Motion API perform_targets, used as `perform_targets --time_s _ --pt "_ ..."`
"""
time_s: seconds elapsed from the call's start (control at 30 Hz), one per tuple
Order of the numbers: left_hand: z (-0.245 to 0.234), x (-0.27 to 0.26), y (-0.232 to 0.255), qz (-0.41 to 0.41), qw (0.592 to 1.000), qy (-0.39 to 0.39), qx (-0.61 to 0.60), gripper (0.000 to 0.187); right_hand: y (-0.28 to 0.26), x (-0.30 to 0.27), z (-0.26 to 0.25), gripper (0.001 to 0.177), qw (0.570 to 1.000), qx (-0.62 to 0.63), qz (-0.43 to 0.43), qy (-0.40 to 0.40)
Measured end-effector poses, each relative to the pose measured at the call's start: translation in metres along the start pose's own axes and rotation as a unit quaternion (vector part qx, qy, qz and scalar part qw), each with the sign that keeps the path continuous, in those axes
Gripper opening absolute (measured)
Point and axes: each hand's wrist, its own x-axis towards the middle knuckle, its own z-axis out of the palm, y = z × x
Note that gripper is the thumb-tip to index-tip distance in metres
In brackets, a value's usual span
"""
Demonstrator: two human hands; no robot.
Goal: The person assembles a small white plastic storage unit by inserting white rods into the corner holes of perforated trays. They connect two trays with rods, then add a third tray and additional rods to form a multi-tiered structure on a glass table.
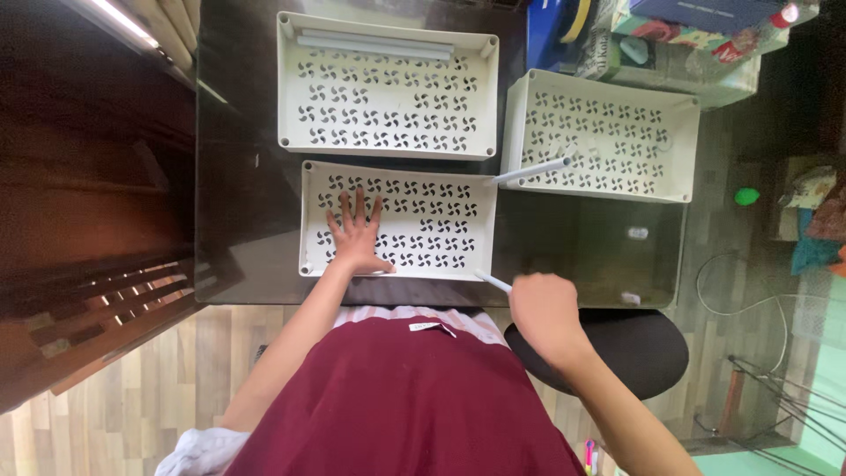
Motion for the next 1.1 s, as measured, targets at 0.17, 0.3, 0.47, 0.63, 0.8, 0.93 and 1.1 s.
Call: perform_targets --time_s 0.17,0.3,0.47,0.63,0.8,0.93,1.1 --pt "0.006 -0.001 0.005 -0.003 1.000 -0.003 0.016 0.166 -0.043 0.003 -0.057 0.037 0.941 0.156 -0.130 0.270" --pt "0.016 -0.002 0.021 -0.004 1.000 0.002 0.016 0.164 -0.070 0.053 -0.066 0.038 0.917 0.258 -0.169 0.252" --pt "0.013 -0.005 0.026 -0.005 0.999 -0.022 0.024 0.162 -0.086 0.200 -0.049 0.030 0.890 0.383 -0.070 0.236" --pt "0.005 -0.003 0.026 -0.005 0.999 -0.035 0.013 0.160 -0.076 0.338 -0.017 0.046 0.884 0.336 -0.058 0.320" --pt "0.008 -0.006 0.025 -0.001 1.000 -0.023 -0.012 0.160 -0.057 0.397 0.019 0.073 0.894 0.245 -0.119 0.356" --pt "0.005 -0.005 0.026 -0.002 1.000 -0.022 -0.021 0.161 -0.052 0.390 0.023 0.071 0.912 0.214 -0.094 0.338" --pt "0.003 -0.005 0.027 -0.004 0.999 -0.042 -0.012 0.161 -0.056 0.374 0.016 0.066 0.896 0.190 -0.085 0.391"
